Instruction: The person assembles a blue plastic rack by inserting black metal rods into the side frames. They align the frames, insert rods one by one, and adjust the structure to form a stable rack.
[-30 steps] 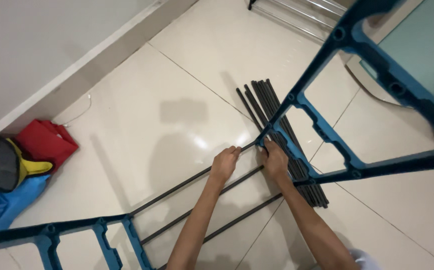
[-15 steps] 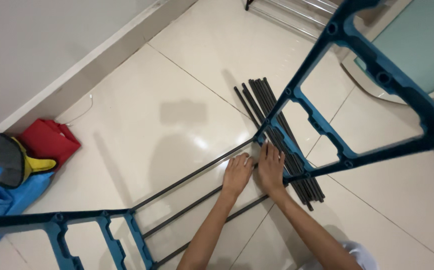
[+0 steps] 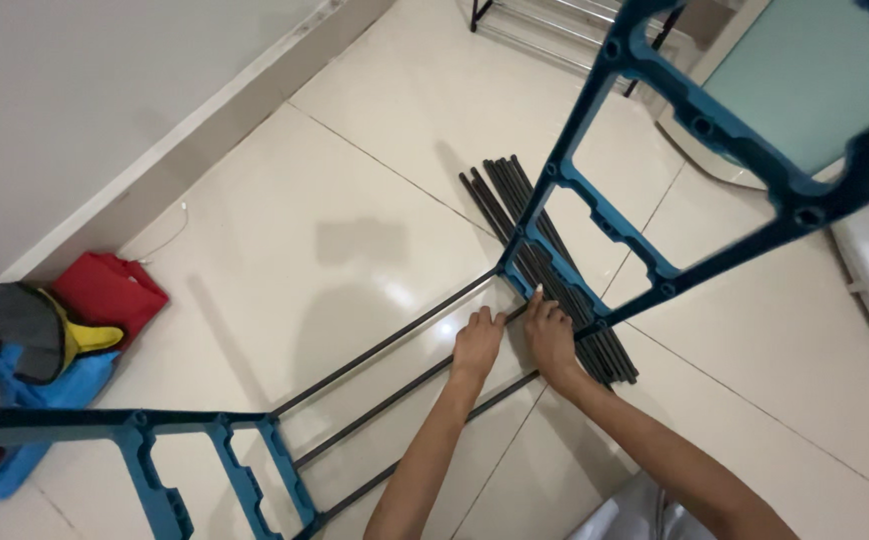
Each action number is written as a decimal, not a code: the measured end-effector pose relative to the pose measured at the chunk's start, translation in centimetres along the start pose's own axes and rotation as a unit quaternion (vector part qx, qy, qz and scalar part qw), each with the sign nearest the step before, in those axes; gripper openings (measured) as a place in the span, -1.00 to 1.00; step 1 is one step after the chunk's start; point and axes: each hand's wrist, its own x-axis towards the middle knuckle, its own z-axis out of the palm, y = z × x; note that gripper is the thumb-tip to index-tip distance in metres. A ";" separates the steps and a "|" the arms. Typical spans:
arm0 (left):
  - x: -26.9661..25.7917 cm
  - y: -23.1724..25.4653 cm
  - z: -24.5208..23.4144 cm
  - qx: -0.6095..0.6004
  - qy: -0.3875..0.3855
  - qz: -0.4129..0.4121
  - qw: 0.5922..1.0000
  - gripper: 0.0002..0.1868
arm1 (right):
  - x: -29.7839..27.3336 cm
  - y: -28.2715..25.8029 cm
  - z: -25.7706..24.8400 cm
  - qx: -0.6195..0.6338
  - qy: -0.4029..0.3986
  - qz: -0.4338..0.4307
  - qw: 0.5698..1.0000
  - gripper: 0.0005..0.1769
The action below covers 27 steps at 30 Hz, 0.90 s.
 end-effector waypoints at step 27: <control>1.0 -1.1 -1.8 -0.062 -0.029 -0.026 0.997 -0.79 | 2.3 1.8 1.4 0.172 -0.060 0.009 0.983 -0.37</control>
